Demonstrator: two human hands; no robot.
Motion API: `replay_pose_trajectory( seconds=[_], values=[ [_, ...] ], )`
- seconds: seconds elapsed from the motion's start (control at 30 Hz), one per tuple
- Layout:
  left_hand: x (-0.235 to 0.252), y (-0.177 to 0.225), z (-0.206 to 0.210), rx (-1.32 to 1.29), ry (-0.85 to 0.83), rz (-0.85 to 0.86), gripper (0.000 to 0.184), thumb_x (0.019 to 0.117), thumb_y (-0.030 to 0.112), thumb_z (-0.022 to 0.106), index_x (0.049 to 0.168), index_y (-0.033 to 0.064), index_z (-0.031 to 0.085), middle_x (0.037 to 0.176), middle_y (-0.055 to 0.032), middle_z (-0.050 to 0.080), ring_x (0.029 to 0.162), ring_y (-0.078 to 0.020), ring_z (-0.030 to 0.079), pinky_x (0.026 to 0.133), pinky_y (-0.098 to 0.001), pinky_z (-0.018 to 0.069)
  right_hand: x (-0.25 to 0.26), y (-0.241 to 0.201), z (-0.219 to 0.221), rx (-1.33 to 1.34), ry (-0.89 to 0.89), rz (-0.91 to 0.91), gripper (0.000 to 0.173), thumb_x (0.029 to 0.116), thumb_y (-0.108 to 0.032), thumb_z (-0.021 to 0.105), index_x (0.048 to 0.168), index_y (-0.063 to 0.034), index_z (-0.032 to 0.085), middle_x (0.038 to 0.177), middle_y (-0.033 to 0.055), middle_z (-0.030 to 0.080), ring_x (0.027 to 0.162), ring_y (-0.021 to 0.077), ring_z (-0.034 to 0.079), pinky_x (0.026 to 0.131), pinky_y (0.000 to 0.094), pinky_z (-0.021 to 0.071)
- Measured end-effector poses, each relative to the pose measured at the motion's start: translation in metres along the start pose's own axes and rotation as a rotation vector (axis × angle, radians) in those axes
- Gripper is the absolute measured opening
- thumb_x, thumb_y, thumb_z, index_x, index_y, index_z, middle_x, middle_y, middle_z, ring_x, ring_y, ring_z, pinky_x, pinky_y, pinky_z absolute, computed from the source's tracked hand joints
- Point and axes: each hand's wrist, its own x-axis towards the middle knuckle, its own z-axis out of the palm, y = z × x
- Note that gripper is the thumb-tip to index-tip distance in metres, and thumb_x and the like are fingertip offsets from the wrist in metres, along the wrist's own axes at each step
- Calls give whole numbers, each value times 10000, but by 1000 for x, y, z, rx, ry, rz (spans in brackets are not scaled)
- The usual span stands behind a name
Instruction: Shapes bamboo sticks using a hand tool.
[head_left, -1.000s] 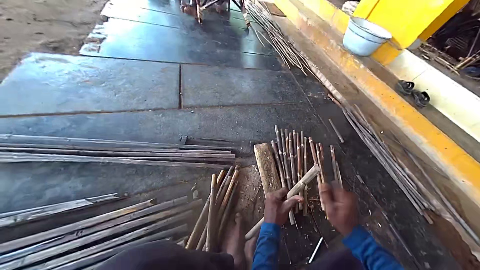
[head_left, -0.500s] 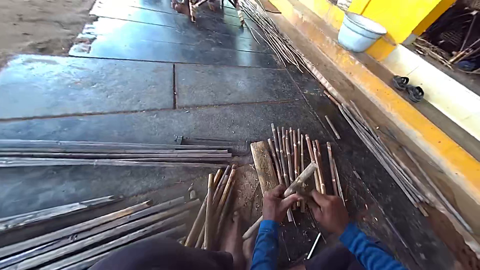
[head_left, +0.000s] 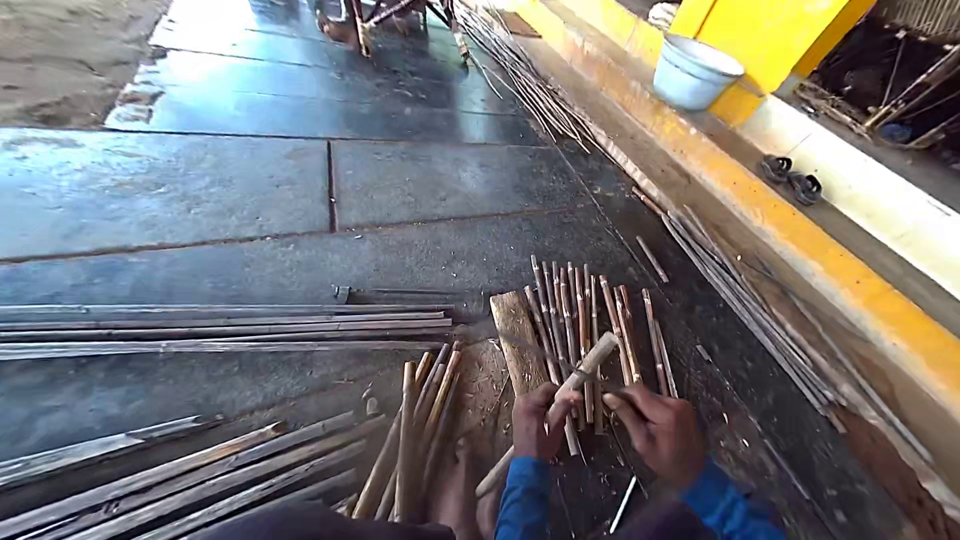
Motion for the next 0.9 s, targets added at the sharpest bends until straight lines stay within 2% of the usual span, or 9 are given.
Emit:
replay_pose_trajectory(
  seconds=[0.07,0.17,0.27,0.4,0.53,0.63,0.77,0.83,0.9],
  values=[
    [-2,3,-2,-17,7,-10,606,863,744,616,782,157,745,597,46,642,497,-79,590,508,-360,552,2,-4,-5,134,100,52,386,1064,-433,520,956,-88,653,655,-24,614,537,100,613,484,324,563],
    [-9,10,-4,44,-24,-39,586,745,739,743,768,153,728,623,51,647,544,-75,609,555,-359,563,-18,10,11,-17,-83,1,434,1034,-477,523,885,-101,682,594,23,605,497,185,619,445,429,522],
    [10,16,-8,-17,70,42,532,758,648,798,763,122,719,609,44,633,513,-48,577,501,-281,529,2,0,1,115,64,-6,350,1058,-410,548,955,-102,681,673,-8,648,553,104,636,491,326,570],
    [-2,14,-12,-19,20,10,519,863,637,698,755,131,725,577,41,624,485,-66,578,485,-315,531,-13,14,14,-32,-33,-51,414,1040,-461,520,870,-124,690,614,11,628,504,165,626,438,410,517],
    [0,11,-15,34,-14,-49,672,901,777,520,768,149,722,569,34,607,490,-107,584,506,-380,548,-1,1,5,158,113,15,392,1059,-436,533,935,-90,668,651,-11,613,534,105,612,473,334,557],
    [1,17,-26,-113,-114,-89,678,874,759,573,772,108,731,584,13,626,474,-99,576,479,-342,536,-26,8,19,116,-30,-20,431,1031,-497,548,892,-119,698,607,12,623,512,154,624,458,396,534],
    [8,49,-44,-65,140,84,466,872,561,738,950,101,735,709,19,680,559,-85,621,526,-309,569,-47,-36,7,799,348,258,283,1087,-321,516,1028,-83,656,688,39,660,534,178,638,485,348,589],
    [23,79,-50,102,282,227,403,898,443,766,1078,84,735,834,11,712,656,-83,659,602,-306,609,-72,-36,26,910,452,440,284,1094,-285,496,1047,-40,633,703,65,669,532,215,649,491,381,606],
    [33,116,-60,290,305,308,384,955,448,704,1088,91,745,888,10,738,731,-90,697,663,-334,630,-113,-27,57,925,409,611,289,1079,-254,514,1073,11,629,690,84,670,532,232,653,502,402,607]
  ],
)
